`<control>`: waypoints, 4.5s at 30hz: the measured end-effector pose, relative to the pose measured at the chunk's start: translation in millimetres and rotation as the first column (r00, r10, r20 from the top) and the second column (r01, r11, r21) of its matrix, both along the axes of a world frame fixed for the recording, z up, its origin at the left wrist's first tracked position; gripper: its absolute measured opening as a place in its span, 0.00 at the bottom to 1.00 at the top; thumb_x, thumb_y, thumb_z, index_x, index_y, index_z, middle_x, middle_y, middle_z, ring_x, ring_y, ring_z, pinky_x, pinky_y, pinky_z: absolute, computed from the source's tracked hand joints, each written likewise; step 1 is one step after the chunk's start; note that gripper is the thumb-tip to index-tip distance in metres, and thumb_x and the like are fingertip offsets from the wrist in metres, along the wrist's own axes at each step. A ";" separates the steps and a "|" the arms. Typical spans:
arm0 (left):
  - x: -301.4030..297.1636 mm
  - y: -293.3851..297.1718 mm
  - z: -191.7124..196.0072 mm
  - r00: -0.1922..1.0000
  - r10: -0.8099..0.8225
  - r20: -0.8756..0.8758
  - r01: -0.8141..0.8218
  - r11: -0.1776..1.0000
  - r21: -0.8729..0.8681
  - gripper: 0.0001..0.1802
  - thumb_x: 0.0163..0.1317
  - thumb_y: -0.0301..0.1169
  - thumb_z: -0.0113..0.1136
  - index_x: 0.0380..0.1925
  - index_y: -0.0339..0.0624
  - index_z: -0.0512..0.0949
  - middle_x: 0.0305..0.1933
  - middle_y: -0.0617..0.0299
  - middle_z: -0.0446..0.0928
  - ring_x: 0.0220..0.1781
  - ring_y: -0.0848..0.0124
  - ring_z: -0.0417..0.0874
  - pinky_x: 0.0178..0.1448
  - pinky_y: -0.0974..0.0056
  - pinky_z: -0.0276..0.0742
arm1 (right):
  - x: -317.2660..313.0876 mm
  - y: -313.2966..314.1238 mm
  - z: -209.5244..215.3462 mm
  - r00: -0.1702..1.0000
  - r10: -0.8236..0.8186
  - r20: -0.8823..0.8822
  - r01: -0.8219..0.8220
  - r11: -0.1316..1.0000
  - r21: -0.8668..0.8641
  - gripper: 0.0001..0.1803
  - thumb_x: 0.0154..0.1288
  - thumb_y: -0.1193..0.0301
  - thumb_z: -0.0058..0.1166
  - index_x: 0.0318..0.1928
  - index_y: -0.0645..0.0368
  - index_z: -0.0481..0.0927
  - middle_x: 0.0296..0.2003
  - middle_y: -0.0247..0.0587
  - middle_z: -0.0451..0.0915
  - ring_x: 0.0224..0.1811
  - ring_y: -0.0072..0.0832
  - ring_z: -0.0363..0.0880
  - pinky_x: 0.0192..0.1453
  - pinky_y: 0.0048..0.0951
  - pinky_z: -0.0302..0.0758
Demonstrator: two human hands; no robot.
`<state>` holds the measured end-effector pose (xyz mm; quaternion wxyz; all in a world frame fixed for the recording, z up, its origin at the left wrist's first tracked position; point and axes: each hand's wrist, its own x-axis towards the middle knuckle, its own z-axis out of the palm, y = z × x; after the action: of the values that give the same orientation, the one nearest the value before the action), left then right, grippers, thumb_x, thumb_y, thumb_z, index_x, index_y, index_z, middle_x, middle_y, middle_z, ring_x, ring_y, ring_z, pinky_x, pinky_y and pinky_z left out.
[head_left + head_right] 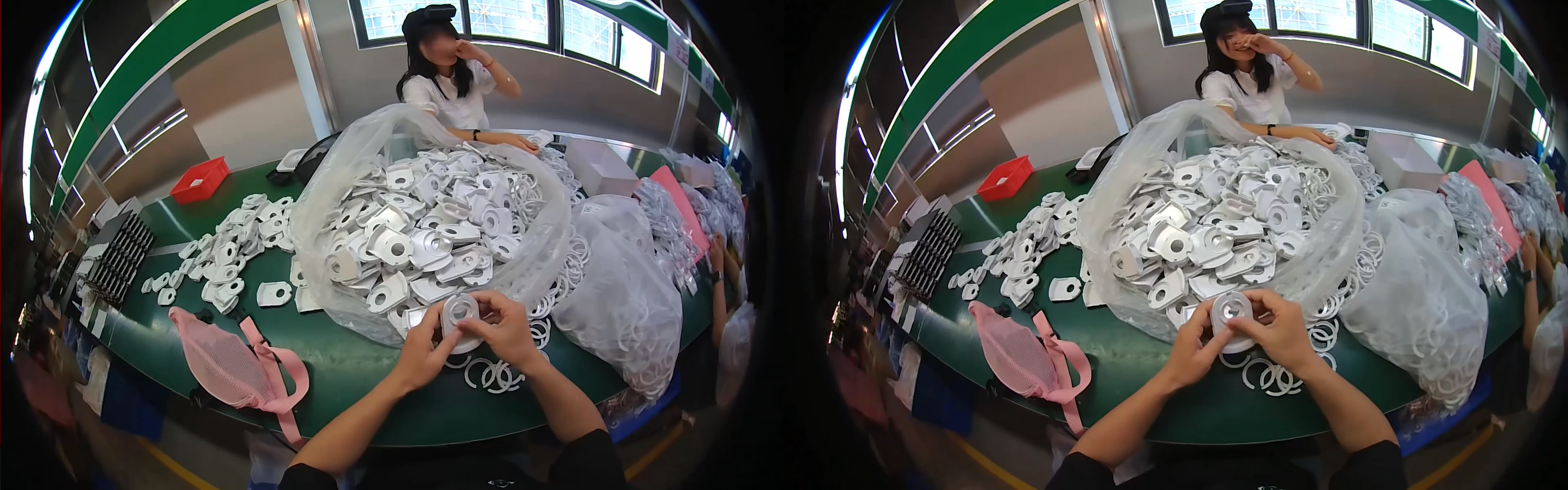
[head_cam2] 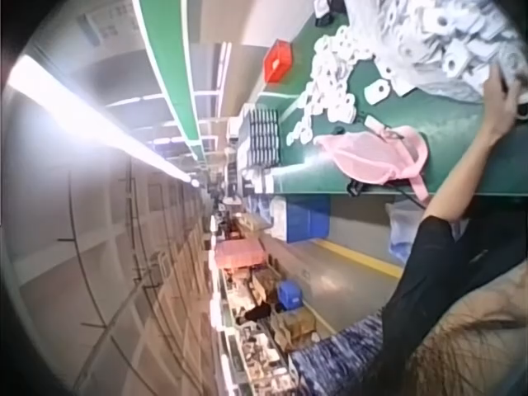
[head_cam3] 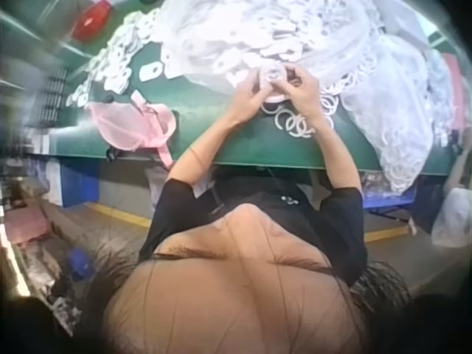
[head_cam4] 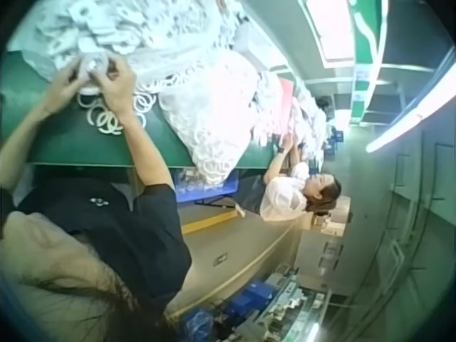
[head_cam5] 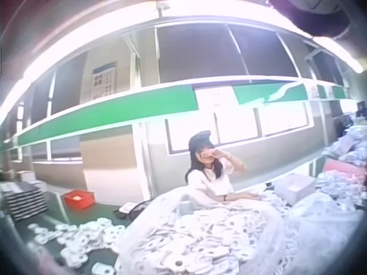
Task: Assembling small plastic and metal components for light fixtures on a factory assembly line.
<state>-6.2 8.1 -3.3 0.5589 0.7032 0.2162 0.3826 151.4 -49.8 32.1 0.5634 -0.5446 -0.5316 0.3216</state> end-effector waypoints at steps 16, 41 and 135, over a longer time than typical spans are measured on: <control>-81.1 75.3 40.2 0.521 0.713 0.469 -0.635 0.691 -0.345 0.46 0.62 0.33 0.57 0.69 0.40 0.35 0.71 0.49 0.44 0.66 0.61 0.61 0.61 0.57 0.69 | 0.0 -2.5 0.6 0.984 -0.120 0.135 0.100 0.985 0.143 0.11 0.60 0.77 0.54 0.44 0.63 0.79 0.31 0.38 0.80 0.30 0.21 0.76 0.35 0.21 0.72; -53.8 95.1 -4.9 0.470 0.872 -0.135 -0.628 0.439 0.642 0.18 0.53 0.30 0.62 0.43 0.34 0.73 0.38 0.50 0.74 0.43 0.53 0.75 0.48 0.54 0.68 | 69.0 -27.9 28.4 0.730 0.194 0.655 0.044 0.943 -0.329 0.08 0.49 0.72 0.60 0.30 0.62 0.82 0.23 0.43 0.81 0.25 0.34 0.79 0.32 0.29 0.74; 126.9 148.8 101.2 0.921 -0.062 -0.385 0.331 0.646 0.687 0.32 0.49 0.12 0.48 0.57 0.45 0.70 0.60 0.45 0.68 0.64 0.50 0.66 0.63 0.58 0.66 | 100.9 39.7 -9.6 0.219 0.222 0.950 0.140 0.957 -0.256 0.25 0.55 0.66 0.57 0.54 0.57 0.71 0.49 0.46 0.74 0.55 0.40 0.70 0.58 0.39 0.67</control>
<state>120.7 156.9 97.9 0.2197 0.9413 0.0527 0.2509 252.3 -10.1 22.5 0.0129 -0.6859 -0.7276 -0.0013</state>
